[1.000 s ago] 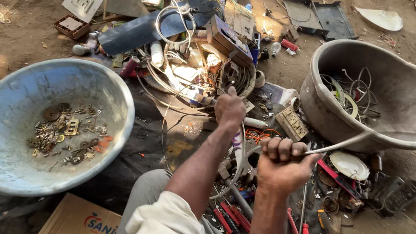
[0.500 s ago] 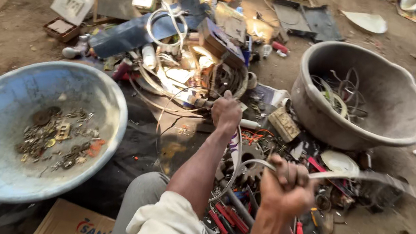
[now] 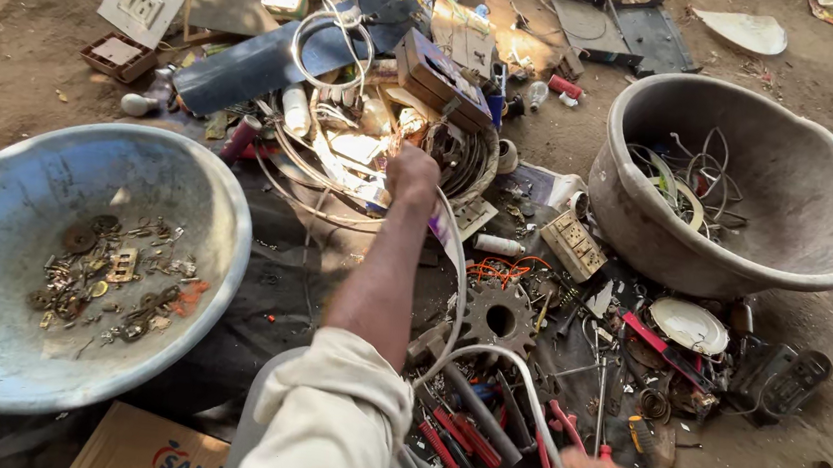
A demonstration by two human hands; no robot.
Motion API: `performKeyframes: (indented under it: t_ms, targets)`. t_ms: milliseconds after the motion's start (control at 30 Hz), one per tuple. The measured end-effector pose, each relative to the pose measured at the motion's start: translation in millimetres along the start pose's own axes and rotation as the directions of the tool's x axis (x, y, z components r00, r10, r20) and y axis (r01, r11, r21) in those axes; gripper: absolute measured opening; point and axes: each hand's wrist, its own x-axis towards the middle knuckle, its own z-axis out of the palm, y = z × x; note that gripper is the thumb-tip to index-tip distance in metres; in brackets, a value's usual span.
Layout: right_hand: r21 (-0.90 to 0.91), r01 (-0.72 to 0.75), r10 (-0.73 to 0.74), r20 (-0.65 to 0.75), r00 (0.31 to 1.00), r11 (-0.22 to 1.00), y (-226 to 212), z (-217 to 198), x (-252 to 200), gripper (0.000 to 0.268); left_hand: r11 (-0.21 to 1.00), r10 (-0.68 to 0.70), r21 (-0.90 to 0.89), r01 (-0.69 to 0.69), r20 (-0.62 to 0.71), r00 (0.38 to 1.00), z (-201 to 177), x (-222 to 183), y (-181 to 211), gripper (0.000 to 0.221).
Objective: The person uses a hammer and other tools to break apart and extract copper wiring and metal components from a large gear and various electronic scrap pieces on the ground.
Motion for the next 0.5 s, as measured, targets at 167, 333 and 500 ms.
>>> performKeyframes:
  t_ms: [167,333,500]
  targets:
    - [-0.035,0.088,-0.092,-0.131,0.987,0.995,-34,-23,49,0.051,0.965,-0.26,-0.129,0.23,-0.315,0.913,-97,72,-37,0.04]
    - [-0.057,0.143,-0.152,-0.214,0.965,0.988,-104,-22,45,0.047,0.977,-0.203,-0.125,0.171,-0.327,0.923,-65,68,-44,0.043]
    - [0.03,0.053,-0.043,-0.271,0.962,0.998,-93,-65,116,0.042,0.904,-0.163,-0.392,0.171,0.053,0.985,-59,21,-38,0.046]
